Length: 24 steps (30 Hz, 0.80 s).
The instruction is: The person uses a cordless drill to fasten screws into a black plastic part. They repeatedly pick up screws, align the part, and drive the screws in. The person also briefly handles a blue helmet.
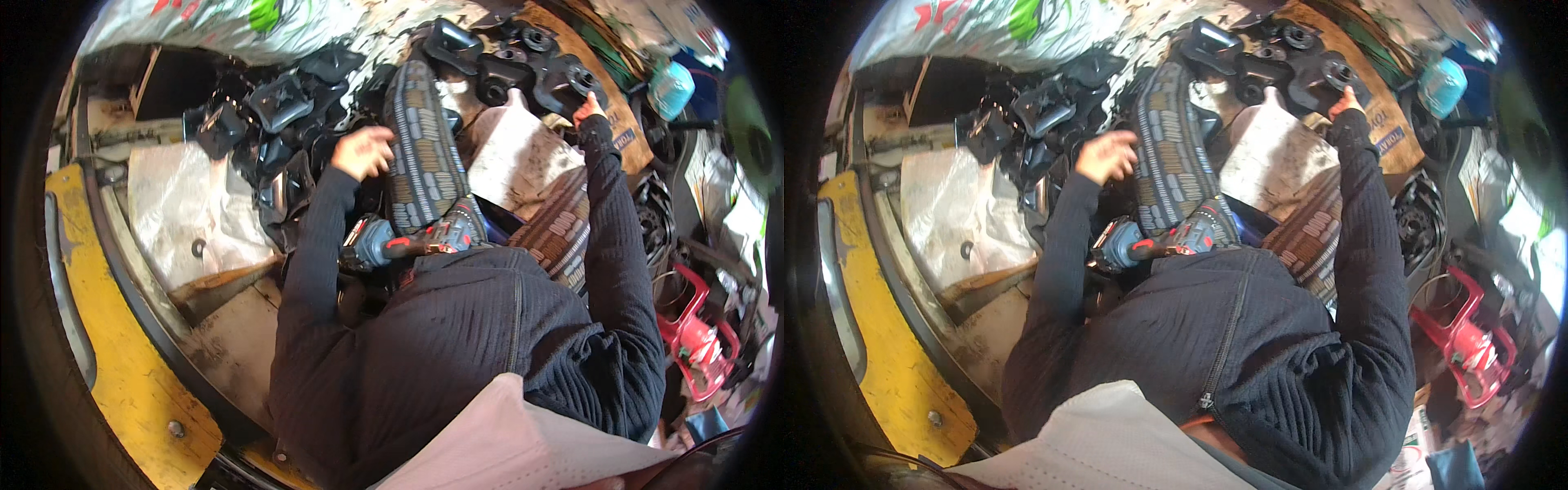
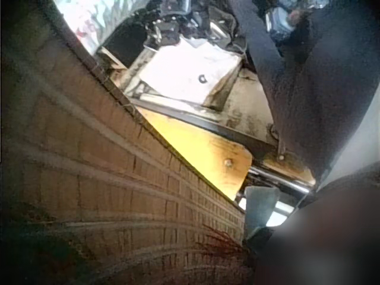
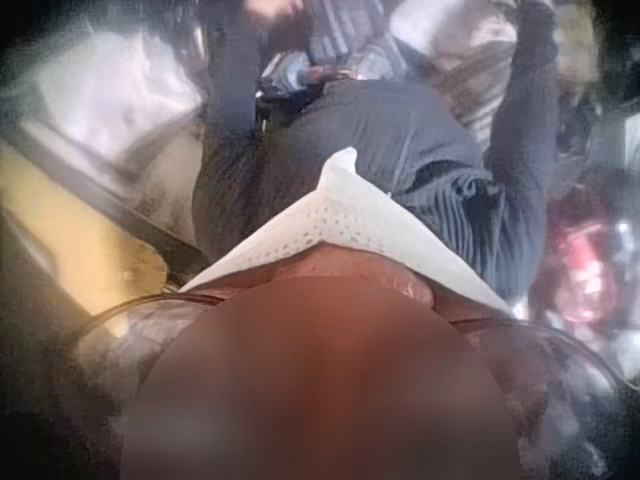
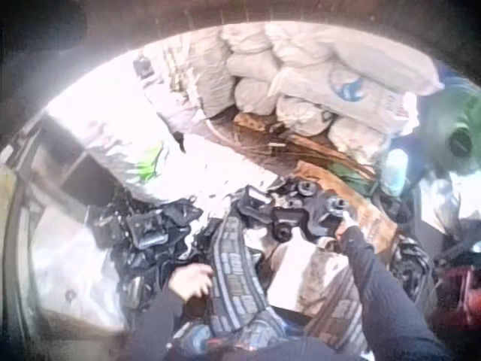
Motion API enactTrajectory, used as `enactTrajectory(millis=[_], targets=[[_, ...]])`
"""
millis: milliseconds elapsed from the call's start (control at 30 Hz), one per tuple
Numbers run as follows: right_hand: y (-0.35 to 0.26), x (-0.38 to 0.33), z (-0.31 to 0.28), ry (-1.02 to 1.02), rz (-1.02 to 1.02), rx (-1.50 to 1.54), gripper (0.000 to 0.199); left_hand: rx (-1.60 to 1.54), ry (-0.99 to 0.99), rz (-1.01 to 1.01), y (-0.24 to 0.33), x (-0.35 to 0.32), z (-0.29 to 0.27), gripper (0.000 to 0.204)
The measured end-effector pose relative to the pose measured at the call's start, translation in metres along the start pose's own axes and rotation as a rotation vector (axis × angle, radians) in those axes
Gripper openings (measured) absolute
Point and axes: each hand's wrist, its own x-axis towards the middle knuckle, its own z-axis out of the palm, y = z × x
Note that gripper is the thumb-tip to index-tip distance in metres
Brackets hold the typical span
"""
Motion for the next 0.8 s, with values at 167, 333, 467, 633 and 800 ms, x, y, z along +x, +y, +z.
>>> enactTrajectory(millis=[167,333,467,633,800], targets=[[0.015,0.022,-0.012,-0.128,0.078,-0.200,0.046,1.223,0.353,-0.331,-0.083,0.123,-0.068,0.050],[0.020,-0.060,-0.024,-0.141,0.198,-0.204,0.043,1.255,0.270,-0.378,-0.184,0.201,-0.036,0.054],[-0.001,-0.165,-0.070,-0.044,0.181,-0.114,0.048,1.317,0.337,-0.397,-0.227,0.233,-0.012,0.049],[-0.003,-0.234,-0.122,0.080,0.049,0.026,0.037,1.387,0.364,-0.385,-0.264,0.266,0.014,0.043],[0.003,-0.235,-0.126,0.046,-0.023,-0.039,0.036,1.493,0.377,-0.306,-0.279,0.273,0.031,0.039]])
